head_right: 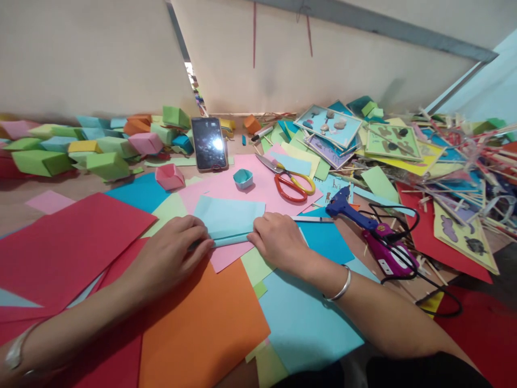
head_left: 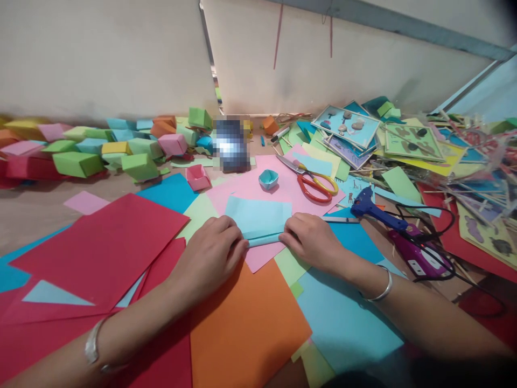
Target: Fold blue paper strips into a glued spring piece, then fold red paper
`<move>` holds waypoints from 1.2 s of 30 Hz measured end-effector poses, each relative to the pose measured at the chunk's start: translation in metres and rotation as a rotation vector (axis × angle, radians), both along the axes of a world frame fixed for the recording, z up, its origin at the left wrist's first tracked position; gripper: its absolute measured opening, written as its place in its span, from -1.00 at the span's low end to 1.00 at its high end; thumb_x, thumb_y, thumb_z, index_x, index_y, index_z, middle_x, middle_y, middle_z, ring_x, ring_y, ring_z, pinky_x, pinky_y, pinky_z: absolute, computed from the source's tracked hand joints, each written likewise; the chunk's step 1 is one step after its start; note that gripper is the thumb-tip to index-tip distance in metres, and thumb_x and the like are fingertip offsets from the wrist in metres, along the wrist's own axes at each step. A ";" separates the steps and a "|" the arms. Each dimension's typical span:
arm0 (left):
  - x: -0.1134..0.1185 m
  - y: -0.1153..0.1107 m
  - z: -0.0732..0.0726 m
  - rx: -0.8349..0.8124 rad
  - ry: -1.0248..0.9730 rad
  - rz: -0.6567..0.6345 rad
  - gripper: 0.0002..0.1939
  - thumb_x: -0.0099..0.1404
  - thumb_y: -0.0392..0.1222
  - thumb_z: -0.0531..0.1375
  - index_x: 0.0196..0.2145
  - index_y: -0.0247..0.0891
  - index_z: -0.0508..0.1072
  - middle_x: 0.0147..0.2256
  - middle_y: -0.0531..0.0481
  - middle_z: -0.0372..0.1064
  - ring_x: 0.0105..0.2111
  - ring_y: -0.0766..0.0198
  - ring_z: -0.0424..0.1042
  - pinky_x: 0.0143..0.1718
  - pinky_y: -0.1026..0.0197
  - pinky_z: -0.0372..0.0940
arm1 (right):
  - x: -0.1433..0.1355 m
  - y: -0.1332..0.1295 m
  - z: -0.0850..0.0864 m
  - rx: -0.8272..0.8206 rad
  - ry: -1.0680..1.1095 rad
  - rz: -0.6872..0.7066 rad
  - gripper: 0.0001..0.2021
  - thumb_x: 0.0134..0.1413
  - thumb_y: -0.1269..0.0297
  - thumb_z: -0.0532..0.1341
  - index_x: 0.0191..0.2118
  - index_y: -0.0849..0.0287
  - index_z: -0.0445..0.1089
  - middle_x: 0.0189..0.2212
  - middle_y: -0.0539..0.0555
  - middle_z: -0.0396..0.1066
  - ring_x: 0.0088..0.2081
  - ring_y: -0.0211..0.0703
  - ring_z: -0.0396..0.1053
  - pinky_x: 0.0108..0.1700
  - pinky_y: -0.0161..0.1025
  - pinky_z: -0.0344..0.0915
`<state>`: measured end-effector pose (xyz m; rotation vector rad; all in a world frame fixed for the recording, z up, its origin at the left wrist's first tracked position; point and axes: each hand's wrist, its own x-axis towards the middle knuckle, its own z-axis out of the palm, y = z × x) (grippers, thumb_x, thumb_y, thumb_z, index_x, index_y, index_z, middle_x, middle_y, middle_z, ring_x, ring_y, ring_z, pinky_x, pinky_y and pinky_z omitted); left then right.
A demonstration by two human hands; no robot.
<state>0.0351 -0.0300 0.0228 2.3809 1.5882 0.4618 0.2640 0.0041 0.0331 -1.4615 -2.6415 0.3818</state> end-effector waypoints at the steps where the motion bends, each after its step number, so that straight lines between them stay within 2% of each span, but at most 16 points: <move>1: 0.001 0.000 0.000 0.007 0.017 0.001 -0.63 0.41 -0.15 -0.03 -0.48 -0.23 0.42 -0.37 -0.13 0.36 -0.35 0.06 0.31 -0.31 0.00 0.20 | 0.000 0.000 0.000 -0.006 -0.009 -0.007 -0.81 0.31 0.25 0.19 -0.33 0.21 0.39 -0.38 0.07 0.39 -0.32 -0.16 0.26 -0.30 -0.23 0.02; 6: 0.003 -0.001 0.001 0.056 0.112 0.003 -0.64 0.39 -0.17 -0.02 -0.51 -0.22 0.41 -0.38 -0.15 0.33 -0.38 0.06 0.27 -0.33 -0.01 0.19 | -0.001 -0.001 -0.002 -0.009 -0.037 -0.024 -0.84 0.32 0.26 0.18 -0.30 0.20 0.37 -0.33 0.08 0.40 -0.29 -0.15 0.30 -0.31 -0.23 0.03; 17: 0.001 0.003 -0.001 0.073 0.162 -0.020 -0.64 0.40 -0.18 -0.05 -0.53 -0.19 0.35 -0.40 -0.12 0.31 -0.38 0.07 0.30 -0.35 0.01 0.22 | -0.007 -0.007 -0.001 0.043 -0.116 -0.036 -0.88 0.30 0.31 0.15 -0.27 0.20 0.36 -0.32 0.13 0.39 -0.30 -0.11 0.30 -0.36 -0.22 0.00; 25: -0.001 0.005 0.000 0.042 0.175 0.007 -0.59 0.41 -0.08 -0.02 -0.56 -0.19 0.36 -0.38 -0.15 0.32 -0.38 0.04 0.31 -0.36 0.02 0.21 | -0.008 -0.007 -0.001 0.041 -0.116 -0.039 -0.87 0.30 0.31 0.13 -0.26 0.22 0.36 -0.31 0.14 0.39 -0.29 -0.10 0.30 -0.34 -0.21 0.01; 36: 0.001 0.006 -0.001 0.070 0.295 0.008 -0.60 0.43 -0.17 -0.04 -0.51 -0.25 0.43 -0.37 -0.16 0.33 -0.36 0.02 0.33 -0.32 0.00 0.23 | -0.010 -0.007 -0.003 0.090 -0.148 -0.032 -0.85 0.29 0.32 0.13 -0.29 0.23 0.37 -0.36 0.13 0.38 -0.33 -0.12 0.26 -0.37 -0.22 -0.07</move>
